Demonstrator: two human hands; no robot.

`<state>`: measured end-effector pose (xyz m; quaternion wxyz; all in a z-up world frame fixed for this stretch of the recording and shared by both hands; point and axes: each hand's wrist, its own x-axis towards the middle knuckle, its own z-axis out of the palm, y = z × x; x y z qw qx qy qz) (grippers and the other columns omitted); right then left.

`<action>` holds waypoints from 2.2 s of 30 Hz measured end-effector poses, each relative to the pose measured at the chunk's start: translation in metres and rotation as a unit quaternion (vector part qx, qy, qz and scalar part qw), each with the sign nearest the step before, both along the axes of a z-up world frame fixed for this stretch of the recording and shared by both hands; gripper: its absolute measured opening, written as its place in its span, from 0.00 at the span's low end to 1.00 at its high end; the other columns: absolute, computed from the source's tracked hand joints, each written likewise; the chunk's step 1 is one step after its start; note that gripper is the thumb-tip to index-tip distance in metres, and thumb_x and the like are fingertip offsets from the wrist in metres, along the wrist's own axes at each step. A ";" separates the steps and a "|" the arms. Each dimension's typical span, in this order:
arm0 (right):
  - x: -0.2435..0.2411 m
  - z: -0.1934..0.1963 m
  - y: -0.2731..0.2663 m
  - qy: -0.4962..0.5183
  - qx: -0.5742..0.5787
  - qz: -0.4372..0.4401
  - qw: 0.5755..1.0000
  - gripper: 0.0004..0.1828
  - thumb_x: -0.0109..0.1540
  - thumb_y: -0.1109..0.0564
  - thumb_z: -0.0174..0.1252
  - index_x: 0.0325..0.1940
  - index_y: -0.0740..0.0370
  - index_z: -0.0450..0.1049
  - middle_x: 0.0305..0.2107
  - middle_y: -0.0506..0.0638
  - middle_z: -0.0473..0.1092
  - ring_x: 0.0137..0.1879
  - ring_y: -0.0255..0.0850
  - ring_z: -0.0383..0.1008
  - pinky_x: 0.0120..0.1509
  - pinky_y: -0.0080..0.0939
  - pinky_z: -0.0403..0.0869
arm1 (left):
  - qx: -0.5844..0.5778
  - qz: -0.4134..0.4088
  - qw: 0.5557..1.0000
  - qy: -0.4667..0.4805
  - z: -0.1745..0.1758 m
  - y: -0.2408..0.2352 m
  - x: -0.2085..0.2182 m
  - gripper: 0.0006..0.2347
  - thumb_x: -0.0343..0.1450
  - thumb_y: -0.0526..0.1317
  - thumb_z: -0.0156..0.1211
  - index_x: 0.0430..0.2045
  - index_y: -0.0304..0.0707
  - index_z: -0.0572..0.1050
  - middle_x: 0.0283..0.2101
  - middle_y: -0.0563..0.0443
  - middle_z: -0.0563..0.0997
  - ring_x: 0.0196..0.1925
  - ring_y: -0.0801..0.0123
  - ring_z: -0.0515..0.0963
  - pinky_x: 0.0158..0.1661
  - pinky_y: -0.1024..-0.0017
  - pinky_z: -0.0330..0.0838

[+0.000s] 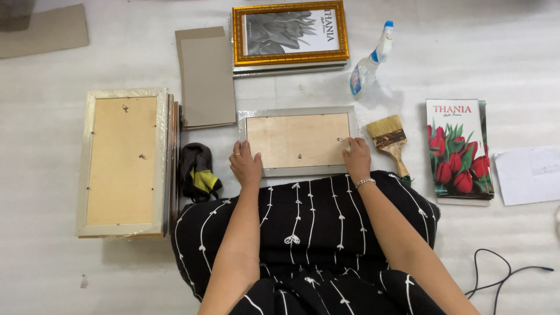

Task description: Cleaning the glass and assembling the components of a picture frame with artwork and backing.

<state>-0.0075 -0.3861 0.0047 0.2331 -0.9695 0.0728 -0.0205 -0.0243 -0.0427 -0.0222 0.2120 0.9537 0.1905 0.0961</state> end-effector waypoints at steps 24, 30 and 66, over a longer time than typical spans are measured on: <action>0.111 -0.118 -0.068 0.137 0.240 -0.211 0.938 0.23 0.55 0.54 0.56 0.54 0.47 0.80 0.38 0.50 0.77 0.44 0.47 0.78 0.43 0.46 0.76 | -0.166 0.151 0.963 0.147 -0.030 0.023 0.083 0.30 0.67 0.50 0.63 0.63 0.40 0.66 0.58 0.41 0.71 0.58 0.43 0.75 0.54 0.49 0.74; 0.096 -0.027 -0.051 0.135 0.385 -0.246 0.879 0.25 0.56 0.46 0.66 0.55 0.54 0.71 0.31 0.46 0.65 0.29 0.37 0.67 0.25 0.36 0.66 | -0.204 0.114 0.954 0.187 -0.023 0.060 0.095 0.30 0.60 0.56 0.70 0.57 0.50 0.73 0.52 0.51 0.73 0.53 0.49 0.81 0.53 0.53 0.76; 0.017 0.143 -0.043 0.082 0.514 -0.078 0.850 0.24 0.63 0.69 0.54 0.62 0.55 0.73 0.41 0.54 0.70 0.47 0.43 0.73 0.57 0.40 0.76 | -0.763 0.197 0.614 -0.036 0.137 0.043 0.036 0.15 0.70 0.46 0.58 0.48 0.42 0.76 0.45 0.34 0.73 0.44 0.52 0.81 0.47 0.59 0.83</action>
